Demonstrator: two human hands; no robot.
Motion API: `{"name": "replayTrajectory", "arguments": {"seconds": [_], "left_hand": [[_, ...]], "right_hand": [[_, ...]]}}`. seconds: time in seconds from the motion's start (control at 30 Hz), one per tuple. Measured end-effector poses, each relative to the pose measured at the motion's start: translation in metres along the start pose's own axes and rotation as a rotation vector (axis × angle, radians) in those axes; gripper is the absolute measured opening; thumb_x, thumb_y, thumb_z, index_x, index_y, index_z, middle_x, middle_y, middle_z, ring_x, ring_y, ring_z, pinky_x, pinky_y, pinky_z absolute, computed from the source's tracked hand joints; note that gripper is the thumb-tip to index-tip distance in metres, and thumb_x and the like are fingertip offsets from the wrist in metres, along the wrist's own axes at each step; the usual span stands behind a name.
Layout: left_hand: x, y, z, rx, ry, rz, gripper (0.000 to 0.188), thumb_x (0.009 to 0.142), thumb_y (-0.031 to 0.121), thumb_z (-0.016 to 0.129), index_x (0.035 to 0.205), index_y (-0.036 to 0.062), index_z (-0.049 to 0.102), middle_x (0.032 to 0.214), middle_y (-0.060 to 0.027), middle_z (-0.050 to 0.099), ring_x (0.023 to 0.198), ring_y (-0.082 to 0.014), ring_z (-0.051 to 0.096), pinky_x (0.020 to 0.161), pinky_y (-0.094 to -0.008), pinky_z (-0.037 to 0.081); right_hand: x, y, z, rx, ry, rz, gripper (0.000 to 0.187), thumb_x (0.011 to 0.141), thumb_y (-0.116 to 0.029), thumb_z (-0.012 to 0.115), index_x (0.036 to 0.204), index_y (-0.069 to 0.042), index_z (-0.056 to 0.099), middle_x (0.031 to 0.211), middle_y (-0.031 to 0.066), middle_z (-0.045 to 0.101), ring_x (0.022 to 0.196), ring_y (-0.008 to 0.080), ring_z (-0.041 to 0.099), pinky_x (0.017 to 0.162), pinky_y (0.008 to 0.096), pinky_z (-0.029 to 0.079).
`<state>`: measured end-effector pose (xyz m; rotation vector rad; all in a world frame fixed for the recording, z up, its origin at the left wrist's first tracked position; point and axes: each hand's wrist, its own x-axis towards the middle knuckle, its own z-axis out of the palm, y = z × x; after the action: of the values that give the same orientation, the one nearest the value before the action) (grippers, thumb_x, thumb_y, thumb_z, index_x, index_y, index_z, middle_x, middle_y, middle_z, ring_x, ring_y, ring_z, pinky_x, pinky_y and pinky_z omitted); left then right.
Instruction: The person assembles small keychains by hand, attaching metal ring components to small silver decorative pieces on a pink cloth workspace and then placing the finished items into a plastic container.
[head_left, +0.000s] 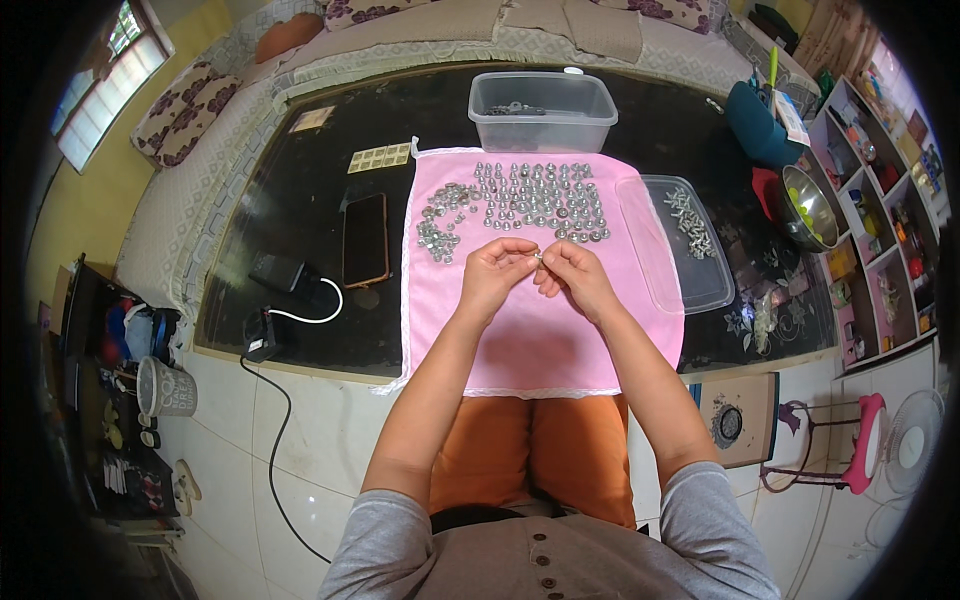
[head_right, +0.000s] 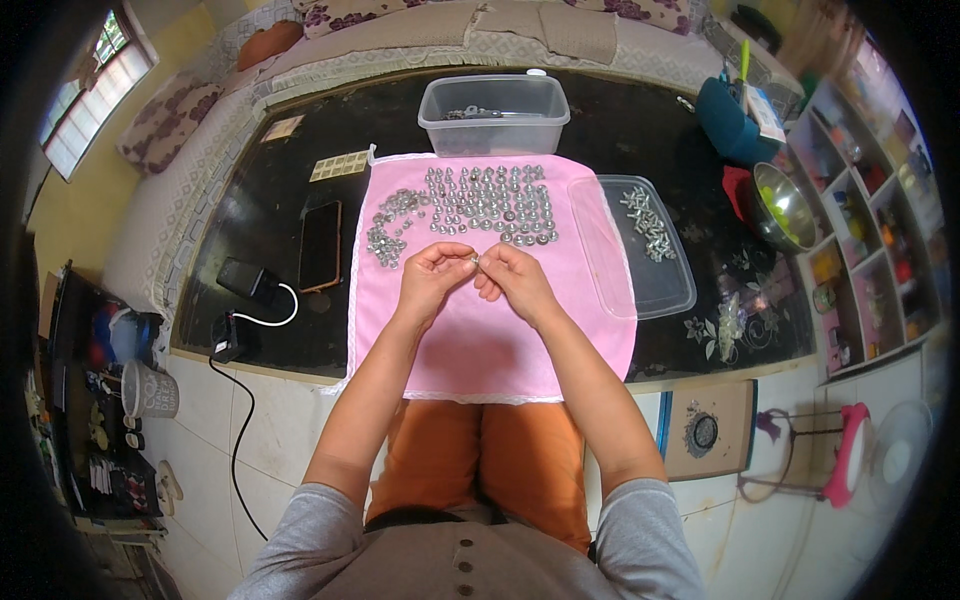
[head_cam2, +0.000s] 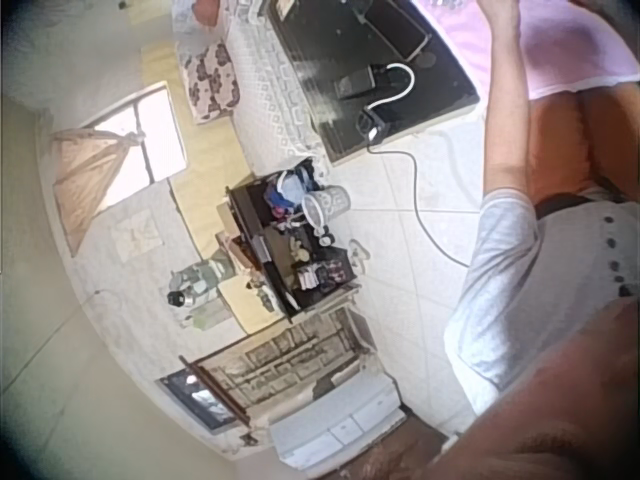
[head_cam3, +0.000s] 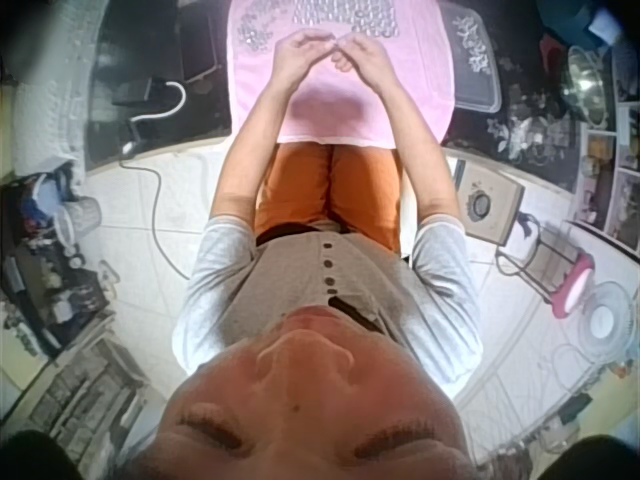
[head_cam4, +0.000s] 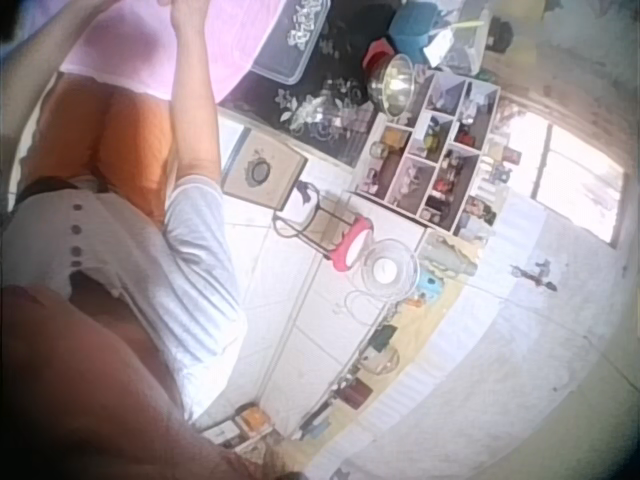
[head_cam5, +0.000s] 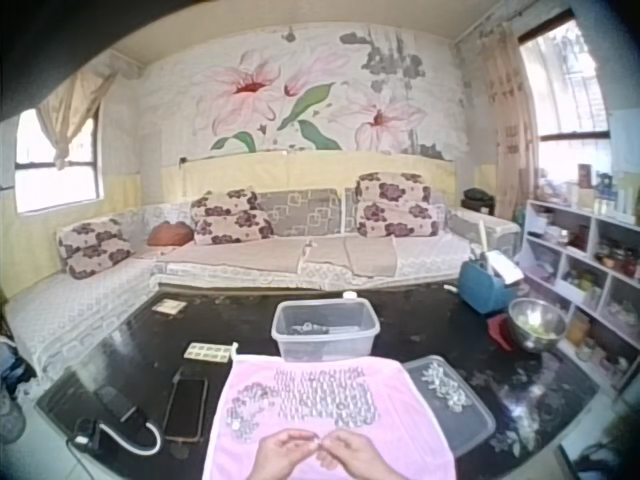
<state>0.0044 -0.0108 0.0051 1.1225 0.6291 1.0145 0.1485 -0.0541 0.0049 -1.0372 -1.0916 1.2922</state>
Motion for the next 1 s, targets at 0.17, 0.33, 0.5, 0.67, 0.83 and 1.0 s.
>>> {"name": "replayTrajectory", "arguments": {"seconds": [0.17,0.33,0.5,0.67,0.83,1.0], "left_hand": [[-0.0001,-0.0004,0.0005,-0.041,-0.042,0.0,0.017,0.073,-0.004,0.058,0.09,-0.0034,0.055,0.084,-0.0084,0.058,0.077,-0.0115,0.056,0.07,-0.0224,0.048],[0.001,-0.0026,-0.0003,-0.019,-0.05,-0.009,0.017,0.074,-0.004,0.058,0.09,-0.0029,0.055,0.084,-0.0083,0.058,0.077,-0.0114,0.056,0.071,-0.0225,0.048],[0.0005,-0.0018,0.0004,-0.026,-0.044,-0.007,0.017,0.074,-0.004,0.058,0.091,-0.0027,0.055,0.084,-0.0085,0.059,0.076,-0.0115,0.057,0.071,-0.0228,0.048],[0.0008,-0.0022,-0.0003,-0.032,-0.062,-0.014,0.016,0.075,-0.004,0.057,0.091,-0.003,0.055,0.085,-0.0089,0.059,0.077,-0.0119,0.057,0.071,-0.0232,0.048],[0.001,-0.0031,-0.0002,-0.035,-0.062,0.007,0.016,0.075,-0.004,0.057,0.091,-0.0032,0.055,0.085,-0.0092,0.059,0.077,-0.012,0.057,0.071,-0.0231,0.048],[0.001,-0.0044,-0.0008,0.01,-0.082,-0.017,0.016,0.075,-0.003,0.057,0.091,-0.0033,0.054,0.085,-0.009,0.059,0.077,-0.0118,0.057,0.071,-0.023,0.048]], "right_hand": [[-0.0004,-0.0014,-0.0011,-0.078,-0.019,0.065,0.026,0.087,-0.024,0.043,0.072,-0.003,0.048,0.058,0.0053,0.052,0.046,0.0089,0.048,0.041,0.0198,0.04],[0.0001,-0.0019,0.0044,-0.143,0.09,0.014,0.029,0.087,-0.028,0.042,0.072,-0.004,0.048,0.057,0.005,0.052,0.045,0.0088,0.048,0.04,0.0195,0.039],[-0.0011,-0.0015,0.0031,-0.096,0.038,0.018,0.031,0.087,-0.028,0.041,0.069,-0.004,0.048,0.056,0.0046,0.051,0.044,0.0082,0.047,0.037,0.0188,0.036],[-0.0023,-0.0044,-0.001,-0.146,-0.023,0.088,0.031,0.087,-0.028,0.042,0.069,-0.004,0.048,0.055,0.0041,0.051,0.044,0.0074,0.046,0.036,0.0183,0.035],[-0.0003,-0.0013,0.0049,-0.177,0.084,0.023,0.03,0.087,-0.029,0.043,0.069,-0.005,0.048,0.055,0.0039,0.052,0.044,0.0068,0.046,0.036,0.0183,0.035],[-0.0024,-0.0068,0.0035,-0.204,0.063,0.095,0.029,0.087,-0.029,0.043,0.071,-0.005,0.049,0.056,0.0035,0.052,0.045,0.0064,0.046,0.036,0.0177,0.035]]}}
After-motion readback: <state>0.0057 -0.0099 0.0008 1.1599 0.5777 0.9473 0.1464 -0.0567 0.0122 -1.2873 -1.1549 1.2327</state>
